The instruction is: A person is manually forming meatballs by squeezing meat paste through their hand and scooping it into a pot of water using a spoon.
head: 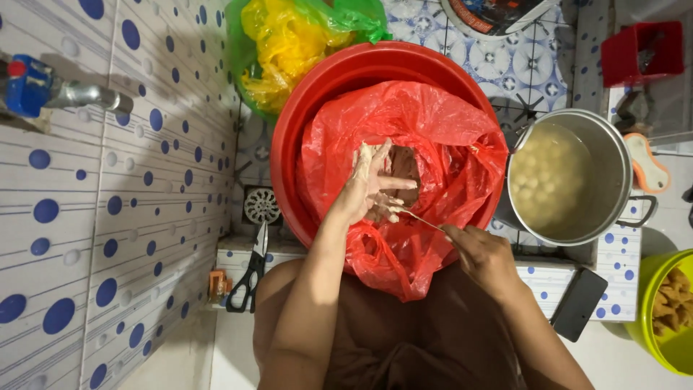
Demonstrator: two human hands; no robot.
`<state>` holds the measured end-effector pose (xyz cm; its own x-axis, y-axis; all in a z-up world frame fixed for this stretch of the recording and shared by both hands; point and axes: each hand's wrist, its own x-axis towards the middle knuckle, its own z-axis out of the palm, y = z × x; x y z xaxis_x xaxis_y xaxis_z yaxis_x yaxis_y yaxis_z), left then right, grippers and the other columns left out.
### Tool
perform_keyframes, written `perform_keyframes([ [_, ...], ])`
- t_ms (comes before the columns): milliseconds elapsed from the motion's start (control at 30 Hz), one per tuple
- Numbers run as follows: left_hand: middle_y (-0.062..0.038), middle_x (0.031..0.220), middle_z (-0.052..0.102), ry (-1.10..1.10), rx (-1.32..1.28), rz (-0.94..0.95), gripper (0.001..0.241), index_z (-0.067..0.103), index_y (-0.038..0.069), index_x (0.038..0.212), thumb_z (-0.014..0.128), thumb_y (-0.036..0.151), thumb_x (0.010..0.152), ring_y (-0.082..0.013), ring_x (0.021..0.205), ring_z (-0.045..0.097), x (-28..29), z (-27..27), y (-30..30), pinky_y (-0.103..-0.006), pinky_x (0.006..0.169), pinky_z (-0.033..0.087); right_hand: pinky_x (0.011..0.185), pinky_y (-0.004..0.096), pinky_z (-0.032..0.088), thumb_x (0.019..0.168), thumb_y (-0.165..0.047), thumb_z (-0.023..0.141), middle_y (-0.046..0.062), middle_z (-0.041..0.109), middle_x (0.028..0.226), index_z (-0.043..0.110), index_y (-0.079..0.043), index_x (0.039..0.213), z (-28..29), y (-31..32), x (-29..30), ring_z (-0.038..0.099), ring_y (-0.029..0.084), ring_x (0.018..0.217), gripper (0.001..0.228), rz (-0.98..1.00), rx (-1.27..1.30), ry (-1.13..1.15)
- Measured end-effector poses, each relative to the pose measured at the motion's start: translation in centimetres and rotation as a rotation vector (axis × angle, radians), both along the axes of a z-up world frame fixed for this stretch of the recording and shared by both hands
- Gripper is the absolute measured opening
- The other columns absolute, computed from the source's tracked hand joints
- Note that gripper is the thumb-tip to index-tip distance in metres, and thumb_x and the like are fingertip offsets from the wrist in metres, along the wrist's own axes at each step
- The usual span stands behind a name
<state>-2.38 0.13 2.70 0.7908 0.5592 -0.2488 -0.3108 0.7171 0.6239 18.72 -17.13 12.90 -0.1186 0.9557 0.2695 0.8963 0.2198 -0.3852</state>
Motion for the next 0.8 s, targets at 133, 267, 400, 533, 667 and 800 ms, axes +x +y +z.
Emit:
perform_keyframes([
  [133, -0.032, 0.129, 0.064, -0.009, -0.017, 0.021, 0.090, 0.001, 0.033, 0.165, 0.018, 0.083, 0.093, -0.0436, 0.074, 0.074, 0.1, -1.1, 0.6, -0.0377, 0.049, 0.063, 0.055, 0.046, 0.055, 0.095, -0.016, 0.066, 0.010, 0.065, 0.066, 0.078, -0.018, 0.109, 1.0, -1.6, 1.0, 0.068, 0.035, 0.063, 0.019, 0.013, -0.023, 0.005],
  [267, -0.031, 0.147, 0.048, -0.167, -0.141, 0.136, 0.094, 0.008, 0.037, 0.163, 0.025, 0.089, 0.086, -0.0492, 0.101, 0.069, -0.4, -1.1, 1.3, -0.0625, 0.085, 0.060, 0.054, 0.041, 0.054, 0.096, -0.019, 0.064, 0.006, 0.069, 0.069, 0.080, -0.019, 0.110, 0.6, -3.0, 1.4, 0.068, 0.033, 0.062, 0.021, -0.111, -0.086, 0.256],
  [400, -0.024, 0.161, 0.030, -0.404, -0.264, 0.158, 0.100, 0.015, 0.045, 0.161, 0.040, 0.094, 0.077, -0.0581, 0.133, 0.046, -0.6, -2.5, 1.7, -0.0656, 0.070, 0.062, 0.071, 0.042, 0.056, 0.100, -0.011, 0.065, 0.013, 0.079, 0.091, 0.080, -0.010, 0.114, -1.4, -3.4, 1.3, 0.076, 0.028, 0.087, 0.020, -0.328, -0.076, 0.438],
  [533, -0.023, 0.163, 0.028, -0.529, -0.217, 0.124, 0.106, 0.013, 0.042, 0.163, 0.039, 0.096, 0.075, -0.0545, 0.133, 0.047, -0.6, -0.1, 1.3, -0.0597, 0.066, 0.064, 0.077, 0.042, 0.057, 0.099, -0.014, 0.067, 0.012, 0.080, 0.097, 0.080, -0.011, 0.114, -3.8, -3.1, 0.6, 0.074, 0.027, 0.097, 0.020, -0.352, -0.089, 0.515],
  [667, -0.026, 0.168, 0.010, -0.771, -0.187, 0.014, 0.122, 0.007, 0.033, 0.165, 0.048, 0.095, 0.068, -0.0549, 0.139, 0.039, -0.7, 2.4, 1.0, -0.0520, 0.059, 0.066, 0.076, 0.046, 0.058, 0.092, -0.012, 0.073, 0.015, 0.080, 0.095, 0.082, -0.010, 0.108, -3.9, -2.8, -1.3, 0.075, 0.036, 0.097, 0.018, -0.335, -0.140, 0.489],
  [800, -0.025, 0.169, 0.003, -0.829, -0.172, -0.039, 0.127, 0.004, 0.032, 0.165, 0.059, 0.091, 0.067, -0.0579, 0.140, 0.036, -0.6, 1.9, 0.9, -0.0499, 0.060, 0.066, 0.078, 0.047, 0.059, 0.092, -0.013, 0.073, 0.014, 0.080, 0.095, 0.083, -0.011, 0.107, -3.5, -2.9, -3.0, 0.074, 0.036, 0.098, 0.018, -0.368, -0.214, 0.449],
])
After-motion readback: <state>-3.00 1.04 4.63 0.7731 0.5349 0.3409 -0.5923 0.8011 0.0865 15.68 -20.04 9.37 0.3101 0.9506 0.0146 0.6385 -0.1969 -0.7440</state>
